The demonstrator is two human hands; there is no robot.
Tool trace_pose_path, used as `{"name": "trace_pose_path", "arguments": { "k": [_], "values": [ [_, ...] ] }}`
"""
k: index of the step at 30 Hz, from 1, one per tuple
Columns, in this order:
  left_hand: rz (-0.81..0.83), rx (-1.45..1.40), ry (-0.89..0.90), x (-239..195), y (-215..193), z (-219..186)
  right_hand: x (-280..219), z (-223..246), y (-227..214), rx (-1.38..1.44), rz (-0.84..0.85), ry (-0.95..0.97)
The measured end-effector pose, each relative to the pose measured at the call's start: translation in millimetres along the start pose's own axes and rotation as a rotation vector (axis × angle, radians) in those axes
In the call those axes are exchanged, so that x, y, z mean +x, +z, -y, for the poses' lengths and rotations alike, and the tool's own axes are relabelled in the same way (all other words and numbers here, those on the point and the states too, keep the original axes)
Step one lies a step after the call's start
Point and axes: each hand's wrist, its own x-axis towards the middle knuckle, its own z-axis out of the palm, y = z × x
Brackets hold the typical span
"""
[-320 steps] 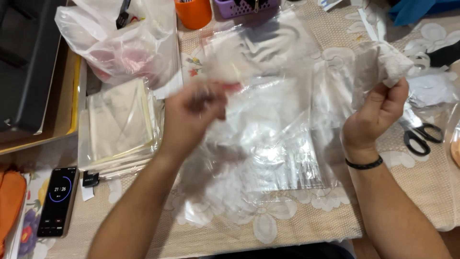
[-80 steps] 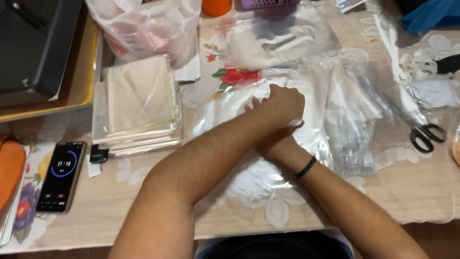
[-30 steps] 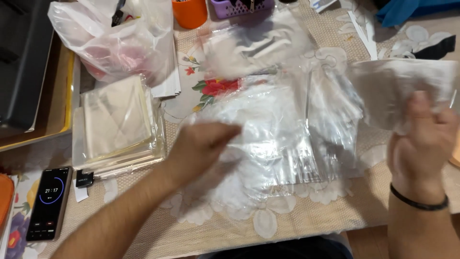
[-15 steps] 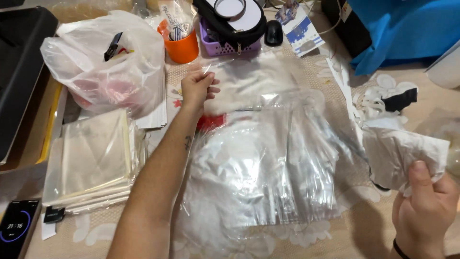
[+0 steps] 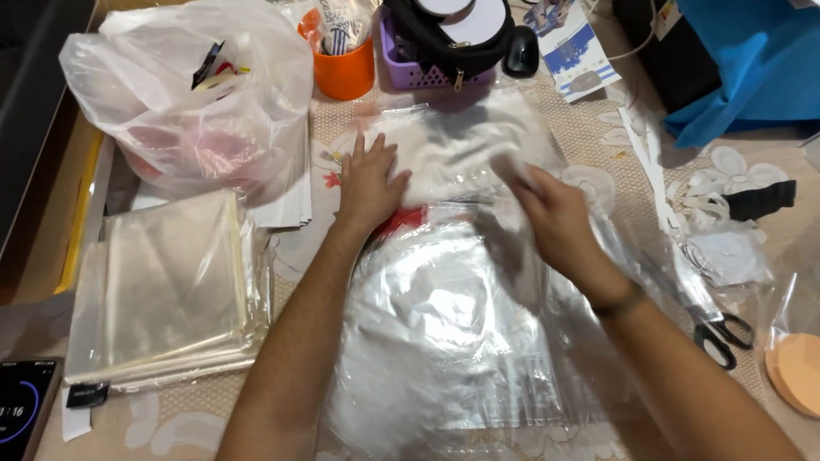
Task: Cleaning and flattening plastic bags by wiping them with a cloth on a table.
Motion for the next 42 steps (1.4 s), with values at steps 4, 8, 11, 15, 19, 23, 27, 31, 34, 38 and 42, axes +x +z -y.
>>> {"name": "trace_pose_path", "arguments": {
  "k": [4, 8, 11, 15, 19, 23, 27, 31, 34, 38, 42],
  "values": [
    [0.122, 0.035, -0.044, 0, -2, 1, 56, -30, 79, -0.091, 0.083, -0.156],
    [0.175, 0.056, -0.058, 0, -1, 10, 71, -52, 119, -0.211, 0.537, -0.163],
    [0.17, 0.011, -0.058, -2, -1, 11, 67, -94, 98, -0.416, 0.605, -0.278],
    [0.145, -0.019, -0.03, -3, -6, 10, 90, -204, 49, -0.725, 0.396, -0.298],
    [0.146, -0.063, -0.036, -6, -17, -2, 119, -281, 20, -1.018, 0.221, -0.088],
    [0.119, -0.062, -0.051, -5, -13, 4, 125, -193, 137, -0.725, 0.36, -0.387],
    [0.14, -0.081, -0.07, -4, -5, 10, 120, -148, 189, -0.582, 0.424, -0.281],
    [0.142, -0.086, -0.075, -8, -16, 3, 140, -232, 137, -0.757, 0.188, -0.546],
    [0.114, -0.106, -0.063, -3, -21, -1, 160, -282, 56, -0.932, 0.127, -0.814],
    [0.118, -0.134, -0.074, -10, -19, 0, 151, -310, 2, -0.825, 0.295, -0.117],
    [0.089, -0.238, -0.091, -17, -33, -2, 119, -218, -4, -0.509, 0.368, -0.122]
  ]
}}
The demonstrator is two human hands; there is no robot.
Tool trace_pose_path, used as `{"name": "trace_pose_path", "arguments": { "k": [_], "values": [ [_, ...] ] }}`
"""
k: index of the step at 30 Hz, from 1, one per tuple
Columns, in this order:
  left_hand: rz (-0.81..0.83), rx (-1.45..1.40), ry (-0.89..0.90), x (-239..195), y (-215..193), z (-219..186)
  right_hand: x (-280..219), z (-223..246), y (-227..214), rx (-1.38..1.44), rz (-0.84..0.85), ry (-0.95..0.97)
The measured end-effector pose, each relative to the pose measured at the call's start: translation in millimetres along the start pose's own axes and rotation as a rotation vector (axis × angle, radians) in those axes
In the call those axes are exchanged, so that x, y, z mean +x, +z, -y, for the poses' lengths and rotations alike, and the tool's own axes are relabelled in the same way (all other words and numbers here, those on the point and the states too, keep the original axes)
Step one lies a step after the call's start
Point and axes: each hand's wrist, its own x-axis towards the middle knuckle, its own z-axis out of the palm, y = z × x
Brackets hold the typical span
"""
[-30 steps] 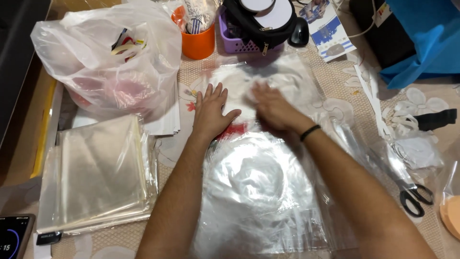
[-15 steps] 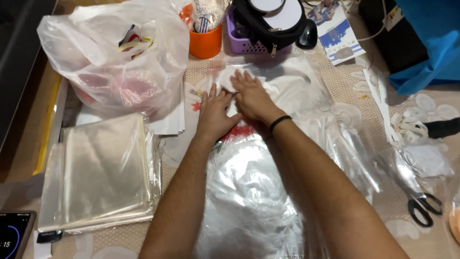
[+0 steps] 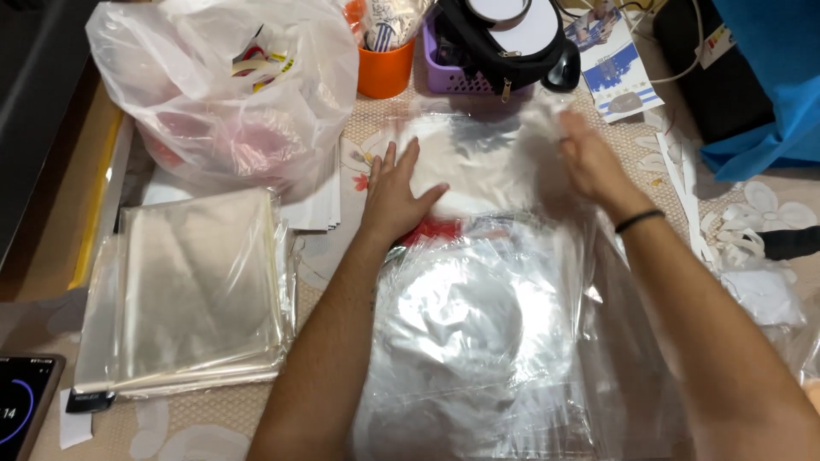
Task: Cleaning and flattening plastic bags by wiping them with a cloth on a table.
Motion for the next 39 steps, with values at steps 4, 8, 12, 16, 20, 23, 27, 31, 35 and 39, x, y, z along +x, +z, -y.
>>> {"name": "trace_pose_path", "arguments": {
  "k": [4, 8, 12, 16, 20, 23, 27, 31, 35, 39],
  "values": [
    [0.001, -0.095, -0.034, 8, 8, 12, -23, 153, -4, 0.049, 0.08, -0.588],
    [0.07, 0.007, 0.015, 14, 15, 13, -8, 199, 5, 0.196, 0.39, -0.349],
    [0.091, 0.053, 0.012, 10, 9, 11, 44, 173, 37, 0.093, 0.326, -0.277],
    [0.083, 0.047, -0.006, 5, 4, 4, 67, 172, 53, 0.001, 0.313, -0.114],
    [0.078, 0.074, -0.003, 5, 7, -1, 46, 188, 46, -0.212, 0.176, -0.226],
    [0.047, 0.08, 0.017, 5, 10, 4, 41, 141, 62, -0.357, -0.083, -0.252],
    [0.041, 0.068, 0.028, 4, 9, 2, 19, 60, 72, -0.588, -0.297, 0.146],
    [0.064, 0.075, 0.029, 6, 8, 3, -4, 159, 53, -0.391, -0.278, 0.009],
    [0.079, 0.095, 0.026, 7, 11, 5, 0, 186, 38, -0.126, -0.124, 0.019],
    [0.062, 0.075, 0.021, 7, 8, 2, 39, 98, 83, -0.412, -0.41, -0.464]
  ]
}}
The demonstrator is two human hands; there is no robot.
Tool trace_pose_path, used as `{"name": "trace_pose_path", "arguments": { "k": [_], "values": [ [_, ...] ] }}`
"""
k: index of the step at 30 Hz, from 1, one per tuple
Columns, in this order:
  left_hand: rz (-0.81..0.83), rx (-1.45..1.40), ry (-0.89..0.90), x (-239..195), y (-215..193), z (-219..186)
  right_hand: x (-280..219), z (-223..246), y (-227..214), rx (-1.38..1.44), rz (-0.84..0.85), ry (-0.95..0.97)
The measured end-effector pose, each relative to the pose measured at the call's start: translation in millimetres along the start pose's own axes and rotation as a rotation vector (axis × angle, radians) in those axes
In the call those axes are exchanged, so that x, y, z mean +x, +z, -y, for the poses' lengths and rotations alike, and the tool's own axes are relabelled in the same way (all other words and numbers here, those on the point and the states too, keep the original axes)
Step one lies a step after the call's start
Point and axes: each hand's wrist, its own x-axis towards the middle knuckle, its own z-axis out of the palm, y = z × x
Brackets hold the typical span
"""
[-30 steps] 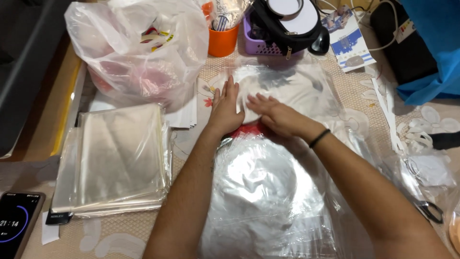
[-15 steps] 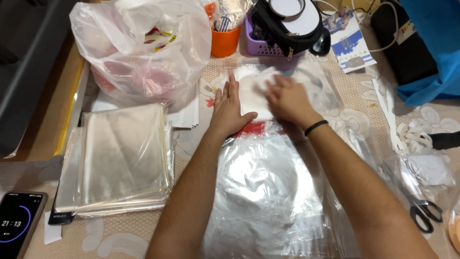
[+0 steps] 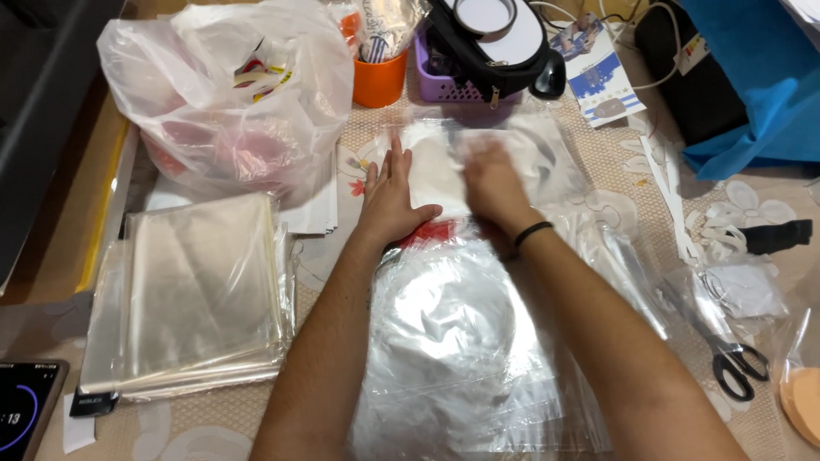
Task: Cleaning and flattening plastic bags by wiping them with a cloth on a table.
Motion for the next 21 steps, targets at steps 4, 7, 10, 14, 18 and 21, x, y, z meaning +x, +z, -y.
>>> {"name": "trace_pose_path", "arguments": {
  "k": [4, 7, 10, 14, 18, 21],
  "values": [
    [0.009, 0.01, -0.008, 2, 0, 4, 58, 69, -42, 0.554, 0.371, 0.231],
    [-0.009, 0.004, 0.002, -1, 1, 5, 68, 66, -32, 0.34, 0.375, 0.439],
    [0.008, 0.008, -0.008, 0, -3, 0, 76, 74, -31, 0.548, 0.431, 0.372],
    [0.022, 0.029, -0.016, -2, -3, 1, 58, 59, -35, 0.456, 0.465, 0.35],
    [0.049, 0.07, -0.04, 8, 7, 6, 47, 60, -69, 0.682, 0.555, 0.26],
    [0.031, 0.043, -0.034, 4, 4, 2, 43, 41, -99, 0.778, 0.499, 0.491]
  ]
}}
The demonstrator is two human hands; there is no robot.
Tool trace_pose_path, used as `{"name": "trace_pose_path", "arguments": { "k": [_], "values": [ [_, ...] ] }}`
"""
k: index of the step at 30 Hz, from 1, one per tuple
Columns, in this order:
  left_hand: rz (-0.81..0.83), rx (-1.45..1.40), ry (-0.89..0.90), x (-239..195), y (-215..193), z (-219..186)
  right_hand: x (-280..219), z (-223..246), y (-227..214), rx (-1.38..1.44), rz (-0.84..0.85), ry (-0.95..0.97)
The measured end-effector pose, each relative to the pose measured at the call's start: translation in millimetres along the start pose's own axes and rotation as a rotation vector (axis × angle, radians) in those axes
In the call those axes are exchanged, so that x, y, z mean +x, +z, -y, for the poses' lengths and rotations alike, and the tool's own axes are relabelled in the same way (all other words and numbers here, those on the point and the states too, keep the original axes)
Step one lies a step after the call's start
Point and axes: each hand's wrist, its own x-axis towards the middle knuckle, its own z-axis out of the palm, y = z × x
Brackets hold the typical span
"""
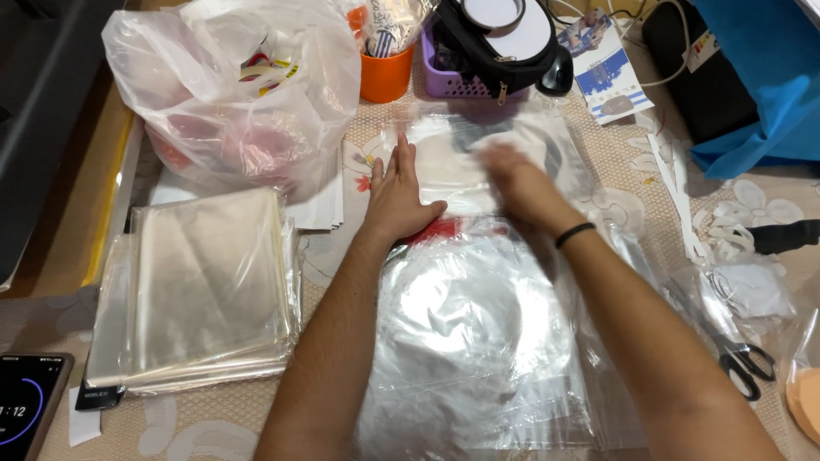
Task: Cleaning and flattening plastic bags by wiping them with a cloth on a table.
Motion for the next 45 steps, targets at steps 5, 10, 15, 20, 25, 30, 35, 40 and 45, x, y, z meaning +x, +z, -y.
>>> {"name": "trace_pose_path", "arguments": {
  "k": [5, 10, 15, 20, 25, 30, 35, 40, 45],
  "values": [
    [0.007, 0.027, 0.002, 4, 2, 1, -50, 19, -30, 0.372, -0.266, 0.38],
    [0.0, 0.034, 0.006, 2, 3, 1, -79, -21, -65, 0.761, -0.535, 0.749],
    [-0.055, -0.013, 0.035, -2, -2, -3, -141, -155, -93, -0.218, -0.479, 0.504],
    [-0.262, 0.004, 0.058, -3, 5, -4, -170, -108, -104, -0.254, -0.395, 0.398],
    [-0.671, 0.332, 0.436, 6, 15, -22, -156, -65, -97, -0.25, -0.147, 0.452],
    [0.389, 0.472, 0.416, -66, 5, -109, -180, 29, -96, -0.297, 0.048, 0.44],
    [0.521, 0.514, 0.376, -91, 24, -116, -206, 20, -83, -0.249, -0.016, 0.378],
    [0.653, 0.401, 0.437, -115, 1, -133, -213, 35, -94, -0.241, 0.083, 0.513],
    [0.041, -0.071, 0.41, -119, -14, -126, -209, -32, -120, -0.542, -0.17, 0.666]
  ]
}}
